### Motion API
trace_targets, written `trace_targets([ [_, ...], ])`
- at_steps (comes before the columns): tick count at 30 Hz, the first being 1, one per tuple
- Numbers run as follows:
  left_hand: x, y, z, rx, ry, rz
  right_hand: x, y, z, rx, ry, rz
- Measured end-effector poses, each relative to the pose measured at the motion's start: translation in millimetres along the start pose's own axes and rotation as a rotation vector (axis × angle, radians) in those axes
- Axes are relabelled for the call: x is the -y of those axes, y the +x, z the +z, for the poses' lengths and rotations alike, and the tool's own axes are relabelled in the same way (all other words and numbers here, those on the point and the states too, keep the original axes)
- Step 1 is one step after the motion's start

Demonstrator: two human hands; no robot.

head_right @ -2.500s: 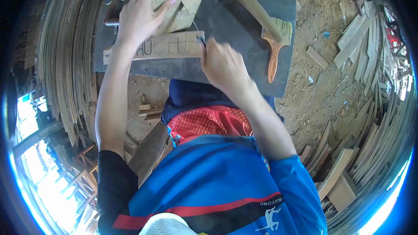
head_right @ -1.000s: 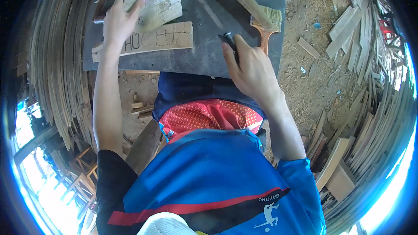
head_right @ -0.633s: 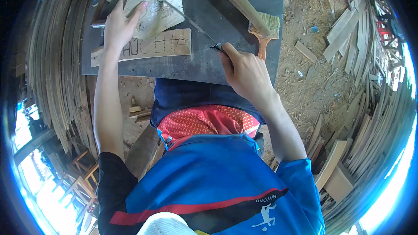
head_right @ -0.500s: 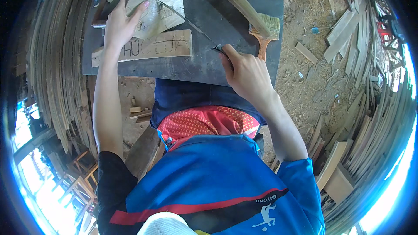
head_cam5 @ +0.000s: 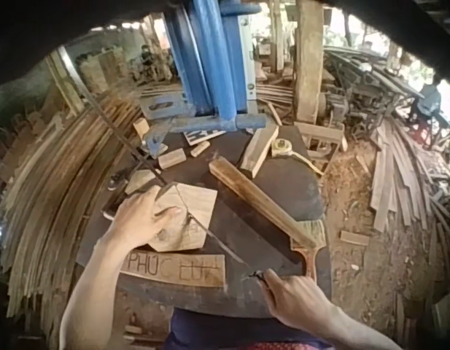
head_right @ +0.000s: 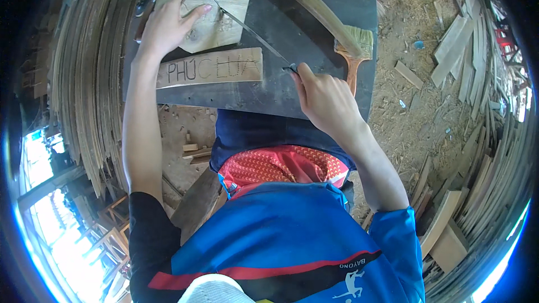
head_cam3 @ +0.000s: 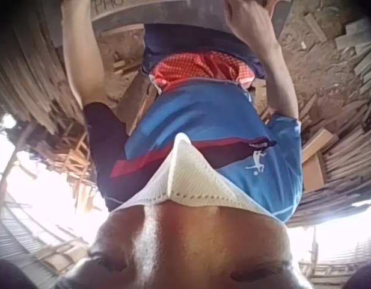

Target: The person carves letters into a small rectangular wooden block using a hand saw. They hold the block steady with their left hand and use the saw to cut along pre-drawn outlines of the letters. The person repeatedly adjusts the block's position to carve different sections of the design.

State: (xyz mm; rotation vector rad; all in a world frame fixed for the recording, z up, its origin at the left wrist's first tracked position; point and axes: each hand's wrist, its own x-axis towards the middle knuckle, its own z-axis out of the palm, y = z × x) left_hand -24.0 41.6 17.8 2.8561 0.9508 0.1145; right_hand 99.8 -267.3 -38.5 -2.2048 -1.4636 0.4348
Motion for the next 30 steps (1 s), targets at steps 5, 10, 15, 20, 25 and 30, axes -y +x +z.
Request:
trace_targets([
  [5,-12,5,-5,-0.031,0.113,0.114,7,8,2,-0.002,-0.011,-0.016],
  [10,-65,2,-9,0.111,0.288,0.237,33,43,6,-0.094,-0.029,-0.065],
  [15,-68,14,-3,0.008,0.342,0.136,30,87,32,-0.181,0.004,-0.050],
  [20,-38,19,-7,-0.067,0.271,0.119,40,47,34,-0.070,0.116,0.098],
  [25,-42,14,-9,-0.051,0.230,0.177,42,38,30,-0.016,0.106,0.114],
  [30,-85,11,-14,0.051,0.276,0.096,37,98,54,-0.226,0.079,-0.019],
])
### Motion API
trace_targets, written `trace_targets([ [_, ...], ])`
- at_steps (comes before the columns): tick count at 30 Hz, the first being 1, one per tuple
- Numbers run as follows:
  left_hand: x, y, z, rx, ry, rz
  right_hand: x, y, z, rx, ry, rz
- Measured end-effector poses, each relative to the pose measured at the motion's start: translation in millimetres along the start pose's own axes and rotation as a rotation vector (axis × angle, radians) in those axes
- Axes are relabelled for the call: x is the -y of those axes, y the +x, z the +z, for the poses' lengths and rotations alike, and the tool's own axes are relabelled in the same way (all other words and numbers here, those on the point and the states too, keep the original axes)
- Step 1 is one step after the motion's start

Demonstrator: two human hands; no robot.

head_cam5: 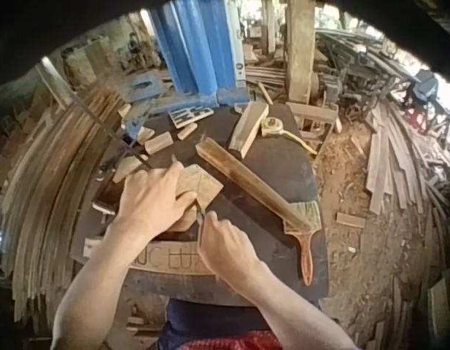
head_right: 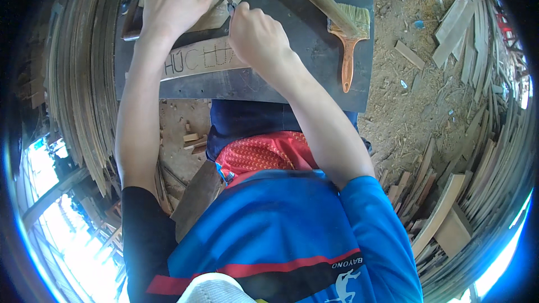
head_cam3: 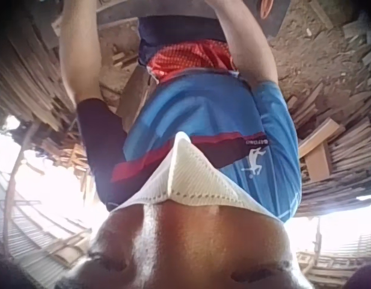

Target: The person carves letters into a small rectangular wooden block using a hand saw. They hold the block steady with their left hand and use the saw to cut along pre-drawn outlines of the letters. The person repeatedly adjusts the block's position to carve different sections of the design.

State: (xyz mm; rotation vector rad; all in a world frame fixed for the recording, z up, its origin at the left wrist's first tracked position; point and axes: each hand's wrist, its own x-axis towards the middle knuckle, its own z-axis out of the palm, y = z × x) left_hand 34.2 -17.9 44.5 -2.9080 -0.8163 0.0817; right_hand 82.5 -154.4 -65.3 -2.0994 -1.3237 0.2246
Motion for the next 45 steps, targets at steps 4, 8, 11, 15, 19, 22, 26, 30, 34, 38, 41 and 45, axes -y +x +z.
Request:
trace_targets([
  [4,18,2,10,-0.067,0.004,-0.053,7,15,2,0.059,0.037,0.125],
  [8,14,-4,14,-0.101,-0.005,0.000,9,8,1,0.056,0.000,0.123],
  [11,12,-7,11,-0.086,-0.048,-0.052,12,8,3,0.043,-0.030,0.111],
  [15,11,-7,15,-0.125,-0.109,-0.058,9,11,2,0.052,-0.055,0.097],
  [19,21,-11,16,-0.148,-0.146,-0.021,14,15,-1,0.100,-0.066,0.081],
  [22,27,-11,20,-0.144,-0.175,-0.025,14,18,0,0.103,-0.095,0.073],
  [26,37,-9,20,-0.123,-0.236,-0.152,25,10,-6,0.129,-0.107,0.095],
  [30,76,-13,28,-0.138,-0.369,-0.123,32,-28,-27,0.212,-0.128,0.097],
  [34,53,-24,20,-0.134,-0.328,0.095,28,-3,-12,0.168,-0.136,0.096],
  [38,39,-23,29,-0.219,-0.296,0.017,26,19,8,0.101,-0.176,0.079],
  [41,36,-38,30,-0.248,-0.336,-0.007,27,8,4,0.090,-0.172,0.072],
  [45,46,-49,28,-0.201,-0.325,-0.062,40,4,1,0.095,-0.108,0.067],
])
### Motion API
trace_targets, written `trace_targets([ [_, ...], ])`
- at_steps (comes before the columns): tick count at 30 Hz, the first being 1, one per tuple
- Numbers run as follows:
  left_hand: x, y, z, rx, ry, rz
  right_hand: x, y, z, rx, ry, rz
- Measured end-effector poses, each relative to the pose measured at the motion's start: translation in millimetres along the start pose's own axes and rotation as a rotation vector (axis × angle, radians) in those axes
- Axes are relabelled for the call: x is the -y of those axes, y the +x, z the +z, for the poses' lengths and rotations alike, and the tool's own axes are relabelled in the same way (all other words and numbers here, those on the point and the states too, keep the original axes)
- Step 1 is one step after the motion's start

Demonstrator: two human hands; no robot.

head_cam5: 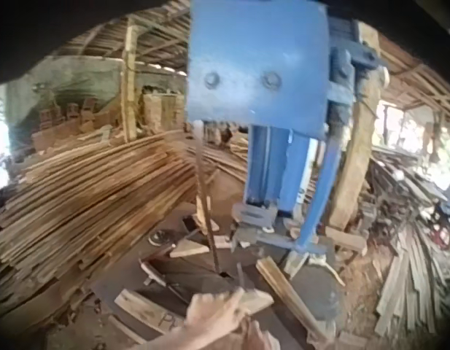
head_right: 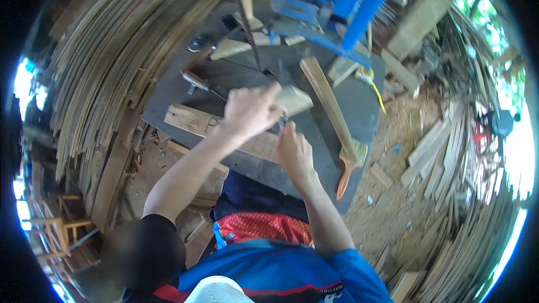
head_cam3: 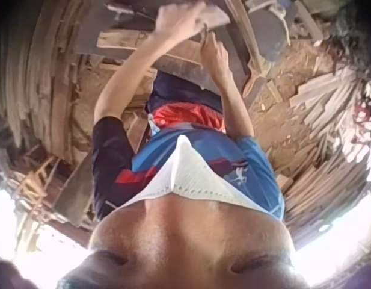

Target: The person carves letters into a small rectangular wooden block using a hand saw. They hold the block steady with their left hand and use the saw to cut along pre-drawn outlines of the letters. The person repeatedly adjusts the block's position to carve different sections of the design.

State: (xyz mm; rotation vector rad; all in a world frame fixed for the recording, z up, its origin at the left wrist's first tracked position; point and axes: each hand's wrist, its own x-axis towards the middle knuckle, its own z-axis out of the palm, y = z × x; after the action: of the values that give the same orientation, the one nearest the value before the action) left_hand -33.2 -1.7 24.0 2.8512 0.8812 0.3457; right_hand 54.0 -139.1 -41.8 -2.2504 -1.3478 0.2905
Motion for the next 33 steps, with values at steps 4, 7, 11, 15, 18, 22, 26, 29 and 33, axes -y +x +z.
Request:
trace_targets([
  [4,45,8,-1,-0.084,-0.003,-0.106,9,-36,-4,0.147,-0.008,0.028],
  [7,37,2,7,-0.024,0.042,-0.118,6,-35,-8,0.097,-0.016,-0.010],
  [11,15,-3,8,-0.076,0.090,-0.008,-6,13,3,0.036,-0.001,-0.041],
  [15,26,17,9,-0.022,0.091,-0.092,-4,-6,6,0.048,-0.017,-0.003],
  [18,34,19,3,-0.058,0.143,-0.085,-15,-27,-4,0.063,-0.041,0.031],
  [22,57,35,4,0.132,0.119,-0.119,-26,-9,0,0.047,0.015,0.063],
  [26,60,22,9,0.049,0.167,-0.106,-11,-9,1,0.064,0.032,0.017],
  [29,44,17,6,0.016,0.159,-0.028,-13,-7,0,0.059,0.022,-0.012],
  [33,-7,18,2,0.073,0.213,-0.010,-19,29,-1,0.001,0.037,-0.046],
])
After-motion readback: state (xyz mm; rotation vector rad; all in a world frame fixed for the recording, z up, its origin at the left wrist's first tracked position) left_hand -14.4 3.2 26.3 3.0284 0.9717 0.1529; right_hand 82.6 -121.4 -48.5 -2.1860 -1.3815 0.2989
